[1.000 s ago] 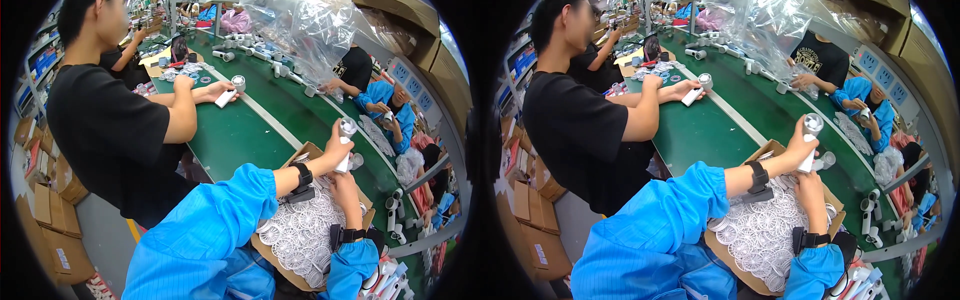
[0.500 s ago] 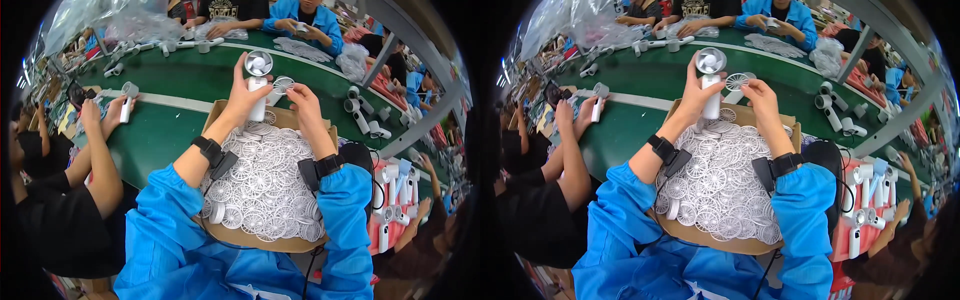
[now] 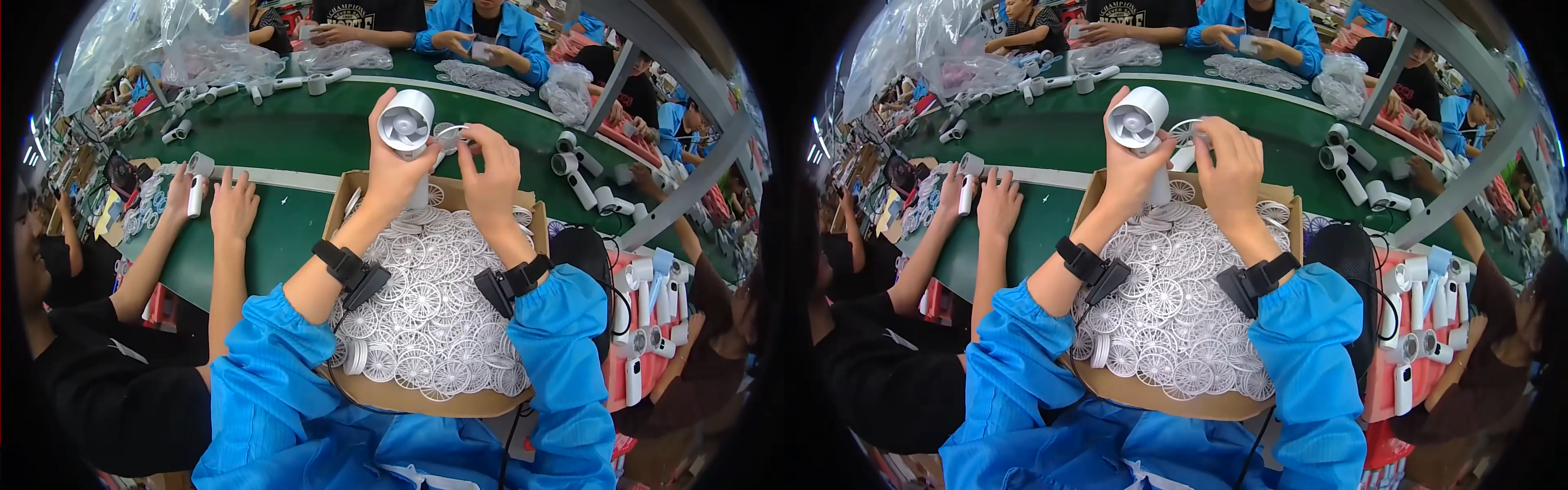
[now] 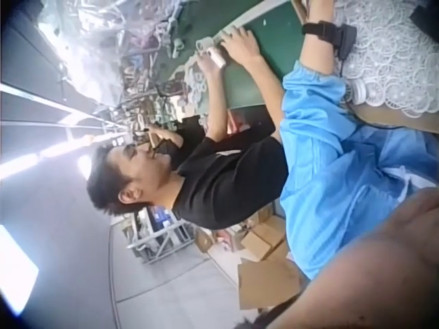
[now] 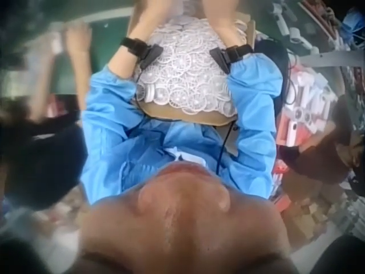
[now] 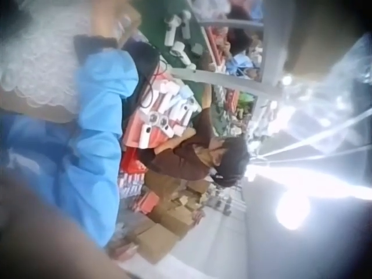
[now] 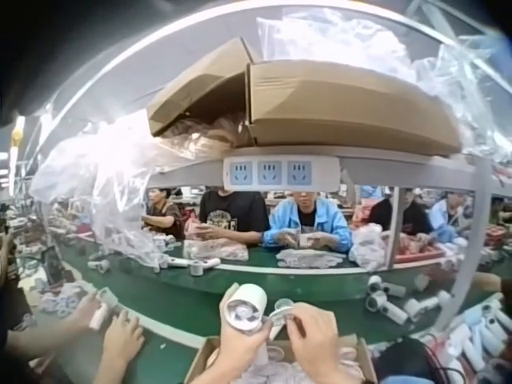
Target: The person picks up a fan body and a fan cover by hand, presses the cover onto the body, and places the assembled fan onto the conveyor belt, repeating the process several times.
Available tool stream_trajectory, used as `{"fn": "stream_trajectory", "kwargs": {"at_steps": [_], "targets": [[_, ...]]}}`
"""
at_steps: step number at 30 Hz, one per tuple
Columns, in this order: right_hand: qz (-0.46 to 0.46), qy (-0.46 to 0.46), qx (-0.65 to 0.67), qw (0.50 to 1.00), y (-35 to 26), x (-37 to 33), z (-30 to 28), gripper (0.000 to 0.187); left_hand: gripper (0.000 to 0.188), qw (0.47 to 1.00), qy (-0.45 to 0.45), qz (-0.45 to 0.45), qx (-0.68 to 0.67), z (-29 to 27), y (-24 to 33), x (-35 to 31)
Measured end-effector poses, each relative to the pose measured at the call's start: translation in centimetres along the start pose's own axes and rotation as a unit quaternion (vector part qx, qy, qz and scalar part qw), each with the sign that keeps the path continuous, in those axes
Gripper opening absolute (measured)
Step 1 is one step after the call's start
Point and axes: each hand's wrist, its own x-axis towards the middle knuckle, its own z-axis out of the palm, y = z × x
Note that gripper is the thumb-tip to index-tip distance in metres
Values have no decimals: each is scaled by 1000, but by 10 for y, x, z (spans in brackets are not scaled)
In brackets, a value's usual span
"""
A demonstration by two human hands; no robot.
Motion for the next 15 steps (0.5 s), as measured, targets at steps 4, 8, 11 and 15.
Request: {"fn": "stream_trajectory", "kwargs": {"at_steps": [4, 8, 11, 15], "targets": [[-155, 27, -72, 985, 7, 8, -6, 29, 86, 999, -20, 27, 42, -2, -7, 2], [-189, 17, -94, 977, 7, 9, -10, 31, 86, 1000, -10, 18, 9, 4, -2, -3], [-141, 2, -82, 987, 3, 4, -9, 38, 87, 1000, -2, -7, -25, 10, 3, -6], [-116, -10, -43, 992, 2, 3, -5, 43, 89, 999, 12, 21, -30, 11, -2, -7]]}}
